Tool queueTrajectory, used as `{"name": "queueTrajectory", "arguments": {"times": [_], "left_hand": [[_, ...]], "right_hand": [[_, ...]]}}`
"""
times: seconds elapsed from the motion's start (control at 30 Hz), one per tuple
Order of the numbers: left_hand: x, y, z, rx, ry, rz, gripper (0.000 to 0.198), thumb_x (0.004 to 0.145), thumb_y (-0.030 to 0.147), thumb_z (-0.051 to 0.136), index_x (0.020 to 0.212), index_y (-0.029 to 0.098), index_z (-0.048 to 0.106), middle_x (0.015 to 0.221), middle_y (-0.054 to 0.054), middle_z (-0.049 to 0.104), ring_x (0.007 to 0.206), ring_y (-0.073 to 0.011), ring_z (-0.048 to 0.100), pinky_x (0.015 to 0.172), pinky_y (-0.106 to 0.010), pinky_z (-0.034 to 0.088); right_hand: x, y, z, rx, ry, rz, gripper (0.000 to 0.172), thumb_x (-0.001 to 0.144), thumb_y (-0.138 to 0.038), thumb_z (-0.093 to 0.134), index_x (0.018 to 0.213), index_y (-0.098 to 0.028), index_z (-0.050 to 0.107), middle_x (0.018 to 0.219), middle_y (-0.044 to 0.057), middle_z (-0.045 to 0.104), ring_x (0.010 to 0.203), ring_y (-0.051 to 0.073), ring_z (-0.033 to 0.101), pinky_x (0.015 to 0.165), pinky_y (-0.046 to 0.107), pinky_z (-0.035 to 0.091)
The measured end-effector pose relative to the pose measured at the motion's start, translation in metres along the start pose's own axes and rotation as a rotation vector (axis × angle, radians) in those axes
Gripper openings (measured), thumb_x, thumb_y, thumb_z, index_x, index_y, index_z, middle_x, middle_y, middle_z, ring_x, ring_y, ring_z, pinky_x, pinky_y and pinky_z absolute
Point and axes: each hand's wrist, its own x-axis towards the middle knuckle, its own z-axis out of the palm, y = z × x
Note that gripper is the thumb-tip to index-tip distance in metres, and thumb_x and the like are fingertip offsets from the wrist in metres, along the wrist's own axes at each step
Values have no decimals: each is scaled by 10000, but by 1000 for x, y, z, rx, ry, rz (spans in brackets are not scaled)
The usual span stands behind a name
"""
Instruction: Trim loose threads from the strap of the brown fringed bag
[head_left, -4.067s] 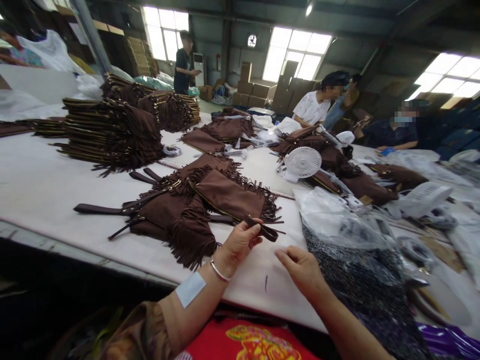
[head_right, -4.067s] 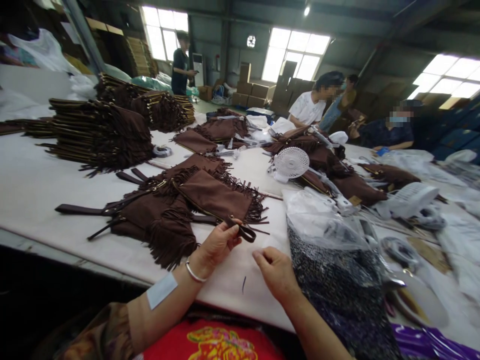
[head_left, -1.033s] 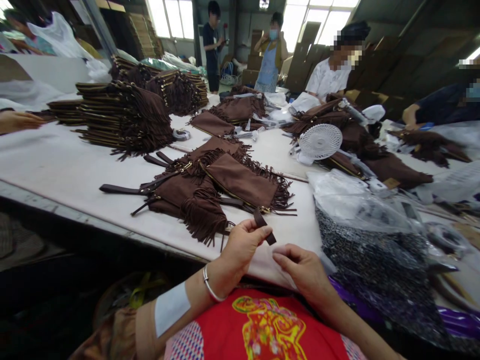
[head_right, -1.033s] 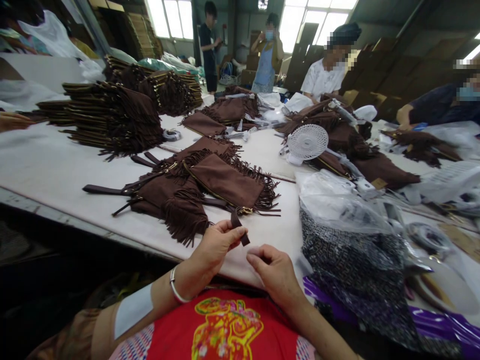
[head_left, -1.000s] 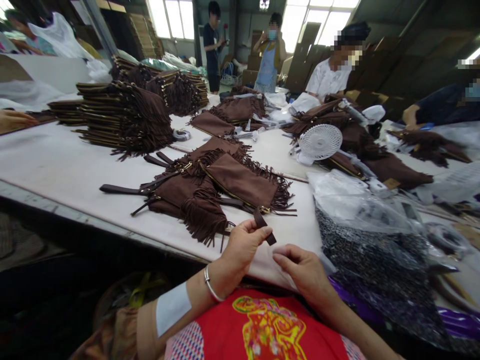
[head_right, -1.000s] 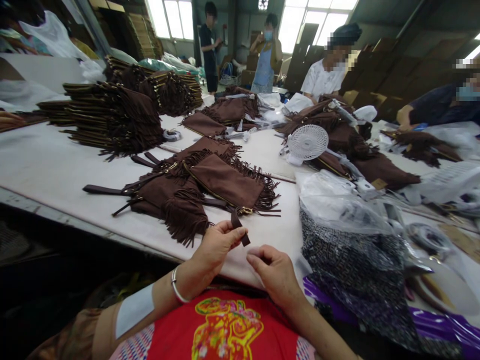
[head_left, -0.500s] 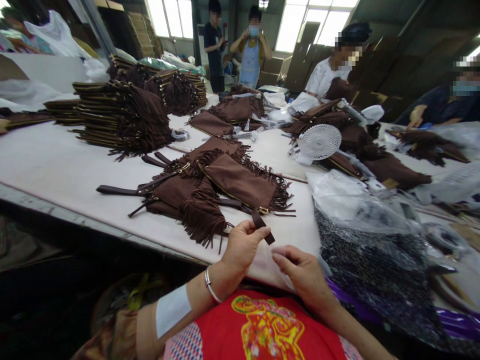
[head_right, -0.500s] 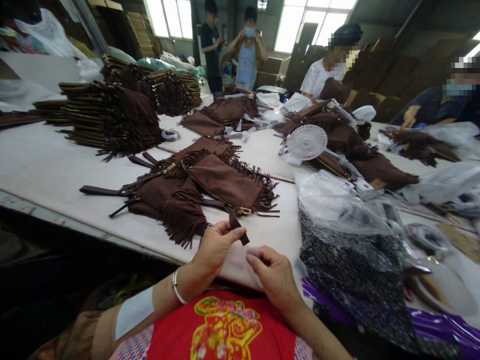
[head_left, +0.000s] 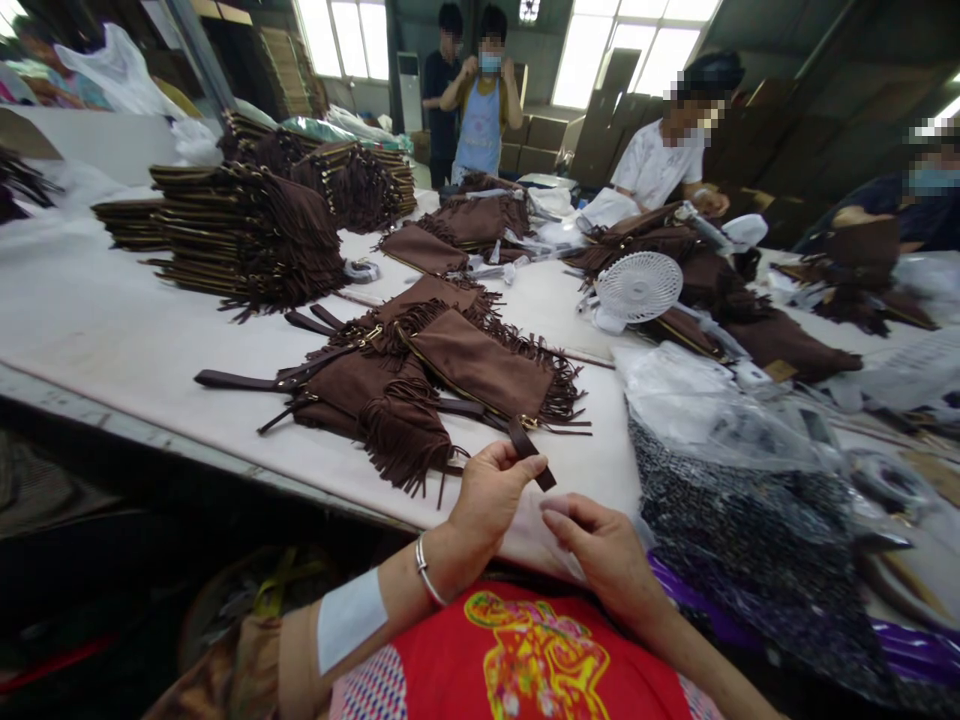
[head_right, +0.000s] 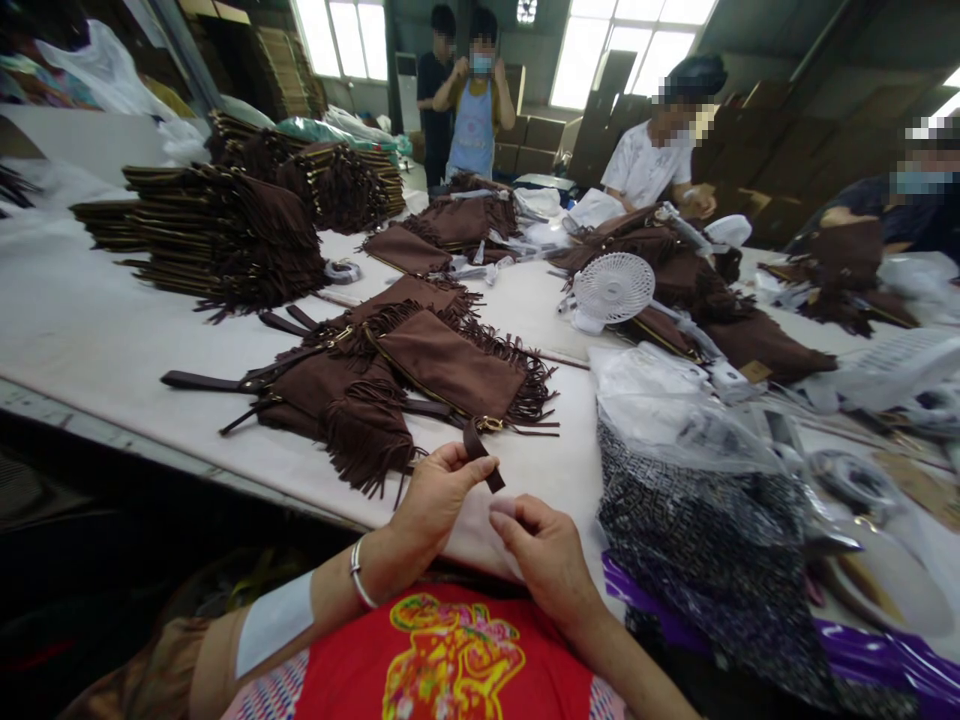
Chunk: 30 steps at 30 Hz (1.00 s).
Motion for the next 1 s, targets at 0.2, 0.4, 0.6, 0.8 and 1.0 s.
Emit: {"name": "queueTrajectory", "arguments": {"times": [0.2, 0.4, 0.6, 0.8, 1.0], "left_hand": [[-2, 1, 5, -12, -5, -10, 294, 639, 341, 809, 823, 148, 688, 793, -28, 682, 672, -126, 571, 658, -239, 439], [-6, -1, 3, -32, -8, -25, 273, 645, 310, 807, 821, 143, 684, 794, -34, 687, 682, -129, 579, 669, -243, 446], [-10, 2, -1, -35, -47, -65, 275, 622, 304, 823, 799, 145, 685, 770, -22, 682, 672, -122, 577, 671, -240, 448], [-17, 6, -1, 11, -126, -143, 293, 588, 286, 832, 792, 129, 692, 754, -22, 677, 661, -125, 575, 639, -230, 440], [3, 14, -9, -222, -258, -406, 372, 650, 438, 802, 826, 134, 679, 776, -47, 682, 647, -121, 602, 629, -229, 448]], "right_hand": [[1, 6, 0, 72, -18, 21, 281, 809, -439, 623, 751, -171, 687, 600, -23, 519, 597, 130, 457, 583, 253, 340], [2, 5, 1, 158, -12, 49, 303, 787, -450, 644, 704, -158, 653, 584, -28, 486, 581, 118, 421, 561, 247, 311], [2, 4, 3, 191, -3, 48, 330, 777, -467, 662, 673, -154, 646, 583, -24, 505, 585, 118, 420, 551, 239, 323], [5, 0, 4, 280, -26, 26, 316, 741, -454, 712, 904, -184, 733, 844, 33, 700, 757, 182, 573, 692, 265, 427], [1, 0, -3, 529, -118, 159, 310, 705, -430, 761, 824, -148, 713, 701, 18, 652, 606, 119, 517, 573, 227, 384]]}}
